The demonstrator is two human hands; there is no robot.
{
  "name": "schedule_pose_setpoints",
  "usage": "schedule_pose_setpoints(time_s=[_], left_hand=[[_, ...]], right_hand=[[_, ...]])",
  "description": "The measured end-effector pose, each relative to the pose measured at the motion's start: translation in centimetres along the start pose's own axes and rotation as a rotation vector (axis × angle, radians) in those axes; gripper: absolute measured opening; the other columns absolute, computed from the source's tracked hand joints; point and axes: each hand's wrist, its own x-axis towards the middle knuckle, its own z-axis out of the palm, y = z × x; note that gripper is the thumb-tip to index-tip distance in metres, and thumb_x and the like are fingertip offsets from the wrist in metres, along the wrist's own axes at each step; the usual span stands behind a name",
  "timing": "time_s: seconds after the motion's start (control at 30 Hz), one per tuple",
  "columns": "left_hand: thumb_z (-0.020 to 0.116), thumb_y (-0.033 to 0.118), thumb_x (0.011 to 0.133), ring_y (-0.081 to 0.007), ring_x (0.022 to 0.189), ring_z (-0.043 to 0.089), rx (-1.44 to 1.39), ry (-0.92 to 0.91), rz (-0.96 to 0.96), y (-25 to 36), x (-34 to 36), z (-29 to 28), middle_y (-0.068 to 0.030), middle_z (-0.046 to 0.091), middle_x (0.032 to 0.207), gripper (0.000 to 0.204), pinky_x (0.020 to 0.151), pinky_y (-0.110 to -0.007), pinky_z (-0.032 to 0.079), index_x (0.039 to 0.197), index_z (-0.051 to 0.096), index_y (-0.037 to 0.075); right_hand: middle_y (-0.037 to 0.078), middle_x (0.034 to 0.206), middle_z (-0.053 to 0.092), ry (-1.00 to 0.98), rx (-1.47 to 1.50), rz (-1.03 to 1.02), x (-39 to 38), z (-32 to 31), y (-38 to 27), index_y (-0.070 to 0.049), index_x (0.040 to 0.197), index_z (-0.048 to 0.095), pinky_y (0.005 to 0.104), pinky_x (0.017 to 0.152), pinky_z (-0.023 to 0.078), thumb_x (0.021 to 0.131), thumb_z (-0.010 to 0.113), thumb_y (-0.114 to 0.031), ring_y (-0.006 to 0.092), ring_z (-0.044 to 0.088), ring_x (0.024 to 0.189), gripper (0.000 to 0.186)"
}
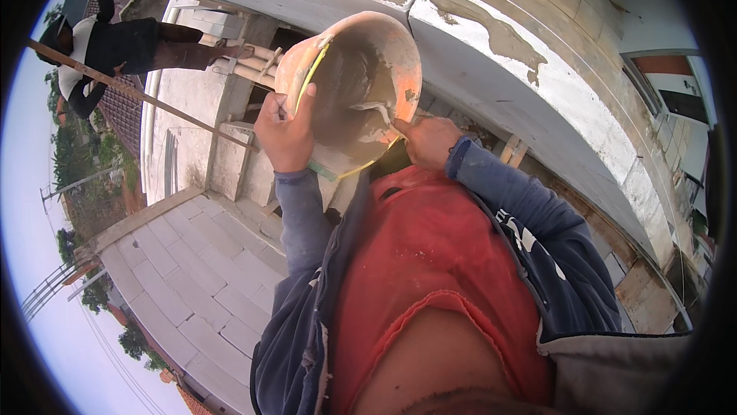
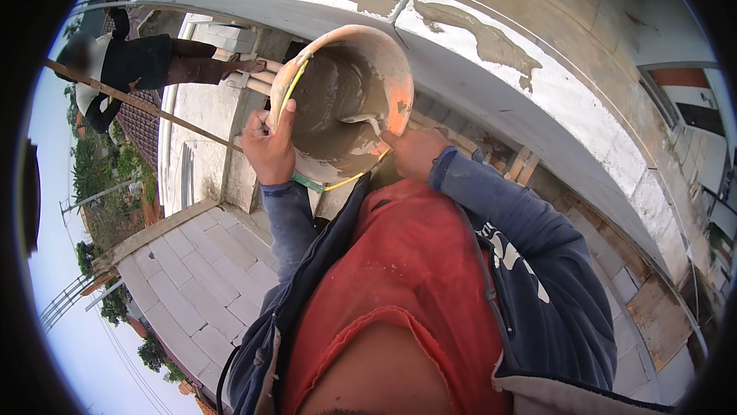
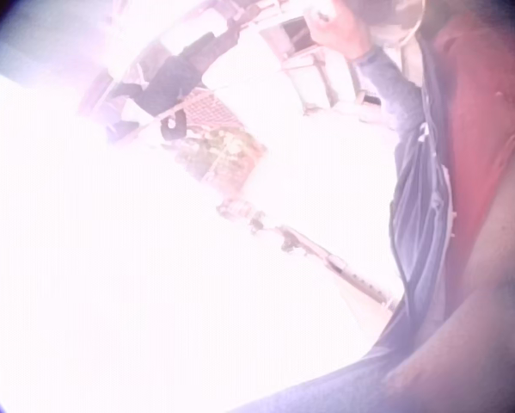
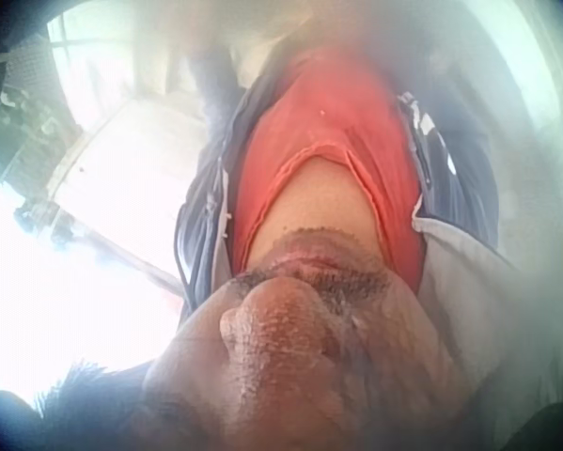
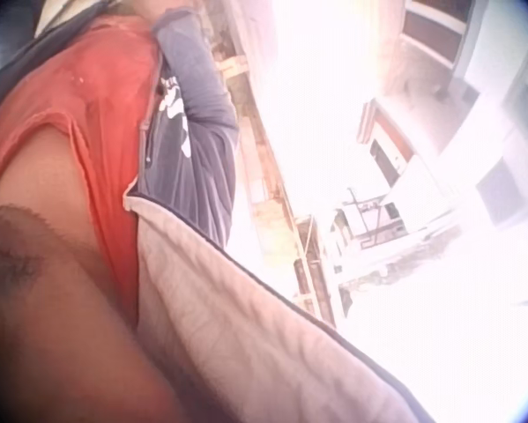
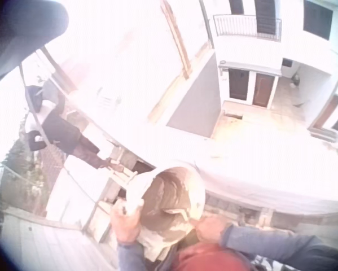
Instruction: The person installs white aerated concrete blocks onto a wall under construction. They use a hammer to tap the blocks into place, a trowel to apply mortar from a bucket, and a measuring tape to check alignment. A coworker is visible nearby on the scaffolding.
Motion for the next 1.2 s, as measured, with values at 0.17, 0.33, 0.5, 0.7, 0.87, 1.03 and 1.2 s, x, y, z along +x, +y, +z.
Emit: schedule_pose_setpoints(time_s=[0.17, 0.33, 0.5, 0.7, 0.87, 1.03, 1.2], left_hand=[[0.089, 0.026, 0.091, -0.0034, 0.068, 0.037, 0.095, 0.020, 0.017, -1.6, -0.5, 0.6, 0.0077, 0.050, 0.072, 0.037, 0.059, -0.024, 0.029, 0.081, 0.063, 0.001], [0.088, 0.025, 0.091, -0.0033, 0.068, 0.037, 0.009, -0.002, -0.043, -2.4, -0.6, 0.6, 0.0080, 0.049, 0.072, 0.037, 0.059, -0.024, 0.030, 0.080, 0.061, 0.002], [0.088, 0.025, 0.093, -0.0046, 0.067, 0.042, 0.027, -0.072, -0.056, -1.6, -0.5, 0.2, 0.0056, 0.052, 0.071, 0.039, 0.059, -0.024, 0.034, 0.077, 0.059, 0.005], [0.090, 0.024, 0.092, -0.0044, 0.066, 0.042, 0.162, -0.159, 0.197, 0.7, -1.8, 2.0, 0.0054, 0.052, 0.070, 0.040, 0.058, -0.024, 0.033, 0.076, 0.059, 0.004], [0.090, 0.023, 0.092, -0.0033, 0.066, 0.041, 0.127, -0.067, 0.036, -0.8, -2.3, 0.3, 0.0067, 0.051, 0.070, 0.039, 0.058, -0.023, 0.032, 0.077, 0.058, 0.005], [0.086, 0.026, 0.096, -0.0040, 0.068, 0.042, 0.065, 0.011, -0.002, -2.7, -1.1, 0.9, 0.0065, 0.052, 0.071, 0.040, 0.060, -0.024, 0.034, 0.077, 0.057, 0.006], [0.080, 0.034, 0.099, -0.0069, 0.069, 0.049, 0.149, 0.194, -0.224, -8.3, -0.8, -1.8, 0.0033, 0.059, 0.074, 0.038, 0.063, -0.027, 0.041, 0.085, 0.065, 0.002]], right_hand=[[0.023, 0.090, 0.075, 0.011, 0.322, -0.188, 1.5, 3.4, 1.1, -0.009, 0.147, 0.059, 0.0531, 0.078, 0.057, 0.094, 0.063, -0.019, 0.0389, 0.074, 0.081, 0.054], [0.009, 0.084, 0.071, -0.536, 1.143, 0.136, 0.9, -1.8, 3.2, -0.008, 0.155, 0.053, 0.0376, 0.055, 0.053, 0.101, 0.065, -0.022, 0.0193, 0.065, 0.059, 0.057], [0.004, 0.075, 0.064, -0.123, 0.744, 0.197, -3.3, -5.2, 5.1, -0.010, 0.154, 0.054, 0.0279, 0.045, 0.047, 0.106, 0.056, -0.022, 0.0121, 0.057, 0.050, 0.050], [0.005, 0.073, 0.062, -0.464, 0.750, 0.332, -1.4, -4.6, 5.0, -0.008, 0.150, 0.058, 0.0305, 0.038, 0.046, 0.110, 0.046, -0.029, 0.0142, 0.059, 0.047, 0.046], [0.006, 0.073, 0.061, -0.556, 1.444, 0.338, -0.7, 0.9, 3.4, -0.011, 0.159, 0.048, 0.0279, 0.036, 0.040, 0.112, 0.052, -0.030, 0.0117, 0.052, 0.043, 0.051], [0.007, 0.074, 0.062, -0.652, 1.665, 0.141, -0.5, -1.0, 0.9, -0.012, 0.164, 0.037, 0.0257, 0.035, 0.040, 0.114, 0.050, -0.030, 0.0113, 0.054, 0.045, 0.055], [0.007, 0.077, 0.063, -0.583, 1.711, 0.020, -1.3, -1.9, 1.4, -0.009, 0.161, 0.038, 0.0243, 0.039, 0.042, 0.112, 0.054, -0.028, 0.0105, 0.053, 0.046, 0.054]])
